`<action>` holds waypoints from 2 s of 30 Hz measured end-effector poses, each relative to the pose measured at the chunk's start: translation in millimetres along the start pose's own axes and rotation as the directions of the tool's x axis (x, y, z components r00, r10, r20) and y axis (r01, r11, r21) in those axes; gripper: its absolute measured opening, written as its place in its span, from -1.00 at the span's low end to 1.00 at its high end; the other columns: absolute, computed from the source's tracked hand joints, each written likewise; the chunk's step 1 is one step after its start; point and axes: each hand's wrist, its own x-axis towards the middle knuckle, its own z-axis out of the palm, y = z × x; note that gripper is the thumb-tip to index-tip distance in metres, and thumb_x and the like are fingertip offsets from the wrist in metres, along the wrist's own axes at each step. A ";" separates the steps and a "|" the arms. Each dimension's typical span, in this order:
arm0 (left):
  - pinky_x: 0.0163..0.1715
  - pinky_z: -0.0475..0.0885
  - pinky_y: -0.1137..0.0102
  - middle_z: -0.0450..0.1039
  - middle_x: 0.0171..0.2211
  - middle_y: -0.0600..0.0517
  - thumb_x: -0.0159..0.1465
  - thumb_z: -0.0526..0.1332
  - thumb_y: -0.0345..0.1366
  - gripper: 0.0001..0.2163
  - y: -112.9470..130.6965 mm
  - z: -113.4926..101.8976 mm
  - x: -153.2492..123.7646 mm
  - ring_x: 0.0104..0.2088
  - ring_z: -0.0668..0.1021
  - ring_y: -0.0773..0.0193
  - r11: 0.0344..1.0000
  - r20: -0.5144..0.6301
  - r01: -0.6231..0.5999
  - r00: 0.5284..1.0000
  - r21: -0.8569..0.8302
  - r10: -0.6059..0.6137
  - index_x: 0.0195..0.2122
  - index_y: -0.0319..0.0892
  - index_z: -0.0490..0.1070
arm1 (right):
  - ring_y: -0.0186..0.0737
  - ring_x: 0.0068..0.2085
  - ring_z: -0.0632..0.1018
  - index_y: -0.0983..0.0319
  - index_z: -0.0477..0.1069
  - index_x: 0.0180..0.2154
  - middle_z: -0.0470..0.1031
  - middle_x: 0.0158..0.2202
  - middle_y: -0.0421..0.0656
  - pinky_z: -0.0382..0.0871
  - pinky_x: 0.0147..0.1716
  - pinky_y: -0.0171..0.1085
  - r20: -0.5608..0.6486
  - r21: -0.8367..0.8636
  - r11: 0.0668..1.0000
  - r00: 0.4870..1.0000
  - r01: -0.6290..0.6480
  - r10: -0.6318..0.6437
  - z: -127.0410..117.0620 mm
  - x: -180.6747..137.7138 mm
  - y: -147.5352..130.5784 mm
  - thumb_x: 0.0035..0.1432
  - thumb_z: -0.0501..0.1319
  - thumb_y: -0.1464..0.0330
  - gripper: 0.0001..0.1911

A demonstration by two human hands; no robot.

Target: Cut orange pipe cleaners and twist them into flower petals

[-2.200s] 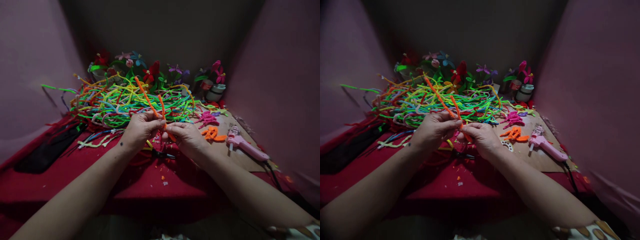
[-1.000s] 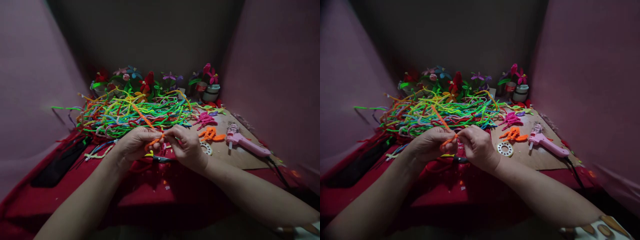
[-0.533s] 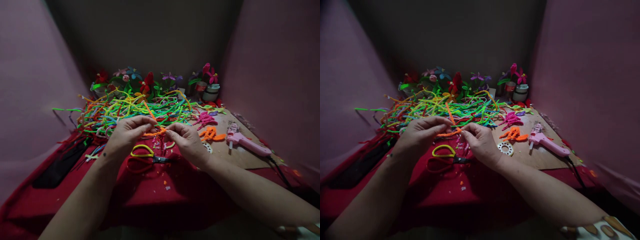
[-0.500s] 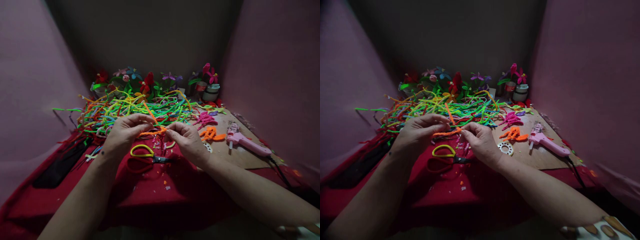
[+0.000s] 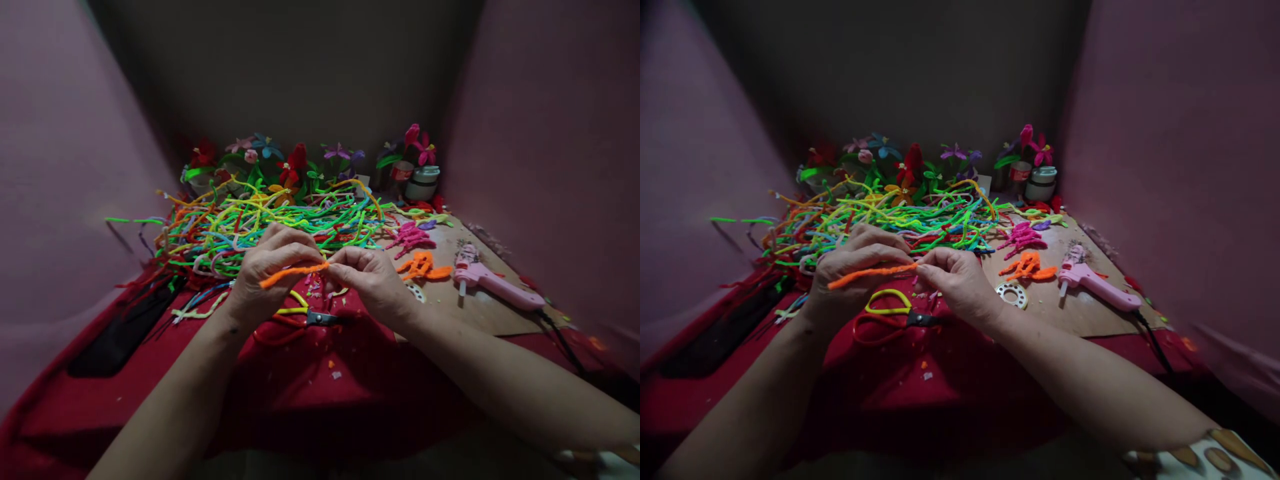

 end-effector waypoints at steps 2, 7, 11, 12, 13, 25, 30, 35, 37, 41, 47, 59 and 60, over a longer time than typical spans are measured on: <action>-0.19 0.29 0.30 0.46 -0.35 0.00 0.19 0.17 -0.31 -0.91 0.9 1.1 0.0 -0.29 0.41 0.27 1.000 0.044 0.001 0.999 -0.012 0.000 -0.36 -0.17 0.46 | -0.43 -0.56 0.42 0.30 0.38 -0.50 0.41 -0.61 -0.25 0.30 -0.51 -0.39 -0.009 -0.026 1.000 1.000 0.000 -0.001 0.7 -0.4 -0.9 0.00 0.25 0.34 -0.85; -0.25 0.26 0.30 0.44 -0.43 0.00 0.21 0.13 -0.32 -0.90 1.7 5.2 -1.3 -0.34 0.38 0.27 0.997 0.072 0.076 0.995 0.006 -0.076 -0.38 -0.20 0.40 | -0.44 -0.55 0.42 0.29 0.37 -0.53 0.40 -0.61 -0.27 0.33 -0.50 -0.39 -0.031 -0.086 0.996 1.000 -0.002 -0.001 1.2 -0.7 -2.0 0.00 0.23 0.37 -0.86; -0.25 0.25 0.31 0.44 -0.43 0.00 0.20 0.13 -0.29 -0.89 3.7 6.0 -0.8 -0.34 0.38 0.25 0.992 0.077 0.124 0.989 -0.003 -0.123 -0.39 -0.16 0.40 | -0.44 -0.55 0.42 0.29 0.37 -0.52 0.40 -0.60 -0.26 0.34 -0.49 -0.40 -0.038 -0.125 0.992 0.999 0.008 -0.013 1.4 -1.2 -2.7 0.02 0.21 0.39 -0.87; -0.25 0.25 0.31 0.44 -0.43 0.00 0.20 0.13 -0.28 -0.89 4.0 6.2 -0.6 -0.35 0.39 0.25 0.991 0.075 0.136 0.988 -0.011 -0.135 -0.40 -0.16 0.39 | -0.44 -0.54 0.42 0.29 0.38 -0.52 0.40 -0.60 -0.26 0.34 -0.49 -0.40 -0.039 -0.135 0.991 0.999 0.012 -0.018 1.5 -1.4 -2.8 0.02 0.21 0.39 -0.87; -0.25 0.26 0.31 0.44 -0.44 0.00 0.20 0.13 -0.27 -0.89 4.0 6.5 -0.7 -0.35 0.39 0.25 0.989 0.072 0.144 0.987 -0.020 -0.143 -0.41 -0.15 0.39 | -0.44 -0.54 0.42 0.29 0.38 -0.52 0.40 -0.60 -0.26 0.34 -0.49 -0.40 -0.040 -0.144 0.989 0.999 0.016 -0.022 1.7 -1.5 -2.9 0.03 0.21 0.40 -0.87; -0.13 0.28 0.28 0.48 -0.34 0.00 0.19 0.17 -0.32 -0.92 1.3 9.5 -1.5 -0.23 0.44 0.23 0.991 0.015 0.112 0.994 -0.075 -0.111 -0.34 -0.15 0.43 | -0.45 -0.58 0.39 0.31 0.37 -0.53 0.43 -0.62 -0.24 0.26 -0.51 -0.39 -0.014 0.029 0.998 0.998 -0.058 0.058 0.5 0.2 -1.5 0.00 0.26 0.34 -0.82; -0.10 0.28 0.28 0.49 -0.30 0.01 0.11 0.24 -0.34 -0.91 3.0 9.6 -0.4 -0.20 0.43 0.23 0.987 -0.139 0.160 0.977 -0.023 -0.162 -0.33 -0.13 0.47 | -0.44 -0.57 0.41 0.32 0.42 -0.48 0.48 -0.59 -0.20 0.25 -0.50 -0.38 -0.025 0.088 0.995 0.998 -0.047 0.050 -0.9 1.4 1.8 0.01 0.26 0.32 -0.83; -0.13 0.34 0.31 0.50 -0.35 0.01 0.09 0.23 -0.34 -0.93 6.2 10.6 0.5 -0.25 0.47 0.23 0.927 -0.115 0.330 0.929 -0.179 -0.352 -0.40 -0.16 0.49 | -0.41 -0.55 0.42 0.32 0.45 -0.46 0.49 -0.57 -0.18 0.26 -0.50 -0.36 -0.053 0.089 0.996 0.998 -0.028 0.032 0.0 2.0 1.6 -0.01 0.27 0.33 -0.84; -0.21 0.38 0.36 0.51 -0.36 0.01 0.09 0.21 -0.33 -0.91 5.9 9.9 1.5 -0.29 0.49 0.24 0.836 -0.045 0.462 0.868 -0.295 -0.495 -0.42 -0.18 0.50 | -0.40 -0.54 0.43 0.32 0.46 -0.44 0.50 -0.56 -0.18 0.27 -0.49 -0.36 -0.064 0.059 0.998 0.998 -0.019 0.023 0.5 1.8 1.3 -0.01 0.26 0.33 -0.85; -0.41 0.38 0.46 0.51 -0.47 0.04 0.11 0.18 -0.24 -0.83 -0.7 6.8 2.9 -0.45 0.50 0.32 0.590 0.184 0.644 0.736 -0.486 -0.652 -0.47 -0.19 0.51 | -0.36 -0.46 0.48 0.29 0.47 -0.40 0.52 -0.50 -0.18 0.35 -0.42 -0.34 -0.086 -0.046 0.998 0.995 0.040 -0.043 1.4 0.1 4.2 0.01 0.25 0.33 -0.86; -0.44 0.37 0.50 0.52 -0.47 0.03 -0.04 0.35 -0.25 -0.84 -7.1 0.5 2.4 -0.48 0.50 0.36 0.439 0.417 0.731 0.668 -0.522 -0.616 -0.44 -0.20 0.52 | -0.32 -0.38 0.52 0.24 0.48 -0.35 0.53 -0.41 -0.18 0.41 -0.32 -0.31 -0.072 -0.263 0.946 0.974 0.188 -0.214 0.6 -3.3 12.7 0.06 0.21 0.33 -0.87; -0.36 0.41 0.44 0.52 -0.40 0.01 0.02 0.31 -0.26 -0.86 -3.4 -4.7 1.2 -0.41 0.52 0.30 0.541 0.330 0.645 0.753 -0.540 -0.569 -0.39 -0.18 0.53 | -0.39 -0.50 0.43 0.28 0.43 -0.44 0.45 -0.54 -0.22 0.31 -0.47 -0.37 -0.027 -0.189 0.980 0.997 0.065 -0.071 1.3 -2.2 2.8 0.05 0.21 0.29 -0.83; -0.34 0.41 0.43 0.52 -0.38 0.00 0.02 0.31 -0.27 -0.85 -2.7 -5.3 1.6 -0.38 0.51 0.29 0.597 0.300 0.605 0.790 -0.527 -0.535 -0.38 -0.17 0.53 | -0.40 -0.52 0.42 0.29 0.42 -0.45 0.45 -0.55 -0.22 0.29 -0.48 -0.38 -0.013 -0.150 0.988 0.999 0.044 -0.046 1.0 -1.5 1.9 0.04 0.21 0.29 -0.83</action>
